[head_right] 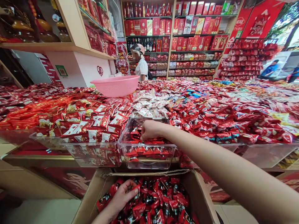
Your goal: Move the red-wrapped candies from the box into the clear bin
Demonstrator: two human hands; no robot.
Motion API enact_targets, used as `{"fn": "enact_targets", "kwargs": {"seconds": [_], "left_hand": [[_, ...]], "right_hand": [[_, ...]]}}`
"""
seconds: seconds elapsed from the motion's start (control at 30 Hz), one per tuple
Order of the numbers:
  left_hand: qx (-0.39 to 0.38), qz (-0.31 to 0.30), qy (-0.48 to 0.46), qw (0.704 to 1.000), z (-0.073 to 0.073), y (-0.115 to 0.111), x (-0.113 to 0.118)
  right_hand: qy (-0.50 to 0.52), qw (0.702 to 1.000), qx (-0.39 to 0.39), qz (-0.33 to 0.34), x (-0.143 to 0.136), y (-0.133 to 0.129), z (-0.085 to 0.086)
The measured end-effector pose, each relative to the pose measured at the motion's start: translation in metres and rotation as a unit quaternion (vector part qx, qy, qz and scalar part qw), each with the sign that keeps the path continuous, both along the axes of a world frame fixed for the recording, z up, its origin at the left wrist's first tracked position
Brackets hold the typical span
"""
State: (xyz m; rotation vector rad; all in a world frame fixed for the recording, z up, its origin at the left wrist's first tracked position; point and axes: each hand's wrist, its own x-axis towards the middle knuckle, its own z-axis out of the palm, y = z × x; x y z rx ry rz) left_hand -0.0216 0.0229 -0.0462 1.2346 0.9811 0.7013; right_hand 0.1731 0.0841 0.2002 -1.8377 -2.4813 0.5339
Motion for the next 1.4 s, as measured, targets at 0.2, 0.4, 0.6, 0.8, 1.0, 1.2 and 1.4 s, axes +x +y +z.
{"fn": "enact_targets", "kwargs": {"seconds": [0.2,0.4,0.6,0.8,1.0,1.2,1.4], "left_hand": [[0.013,-0.027,0.022,0.999,-0.002,-0.001,-0.005],[0.031,-0.039,0.054,0.997,-0.013,0.001,-0.004],[0.021,-0.051,0.061,0.997,-0.026,0.003,-0.004],[0.010,-0.041,0.051,0.998,-0.016,0.000,-0.003],[0.008,-0.046,0.036,0.998,-0.017,0.001,-0.004],[0.005,-0.051,0.046,0.998,-0.016,0.002,-0.003],[-0.005,-0.053,0.041,0.998,-0.015,0.001,-0.003]], "right_hand": [[-0.206,0.964,-0.076,0.149,-0.029,0.026,-0.026],[-0.232,0.961,-0.035,0.145,-0.037,0.026,-0.039],[-0.201,0.966,-0.039,0.161,-0.033,0.026,-0.038],[-0.234,0.959,-0.002,0.162,-0.039,0.020,-0.032],[-0.243,0.956,0.013,0.163,-0.035,0.015,-0.024],[-0.248,0.938,0.117,0.211,-0.017,0.020,-0.015],[-0.209,0.954,0.176,0.122,-0.006,0.016,0.007]]}}
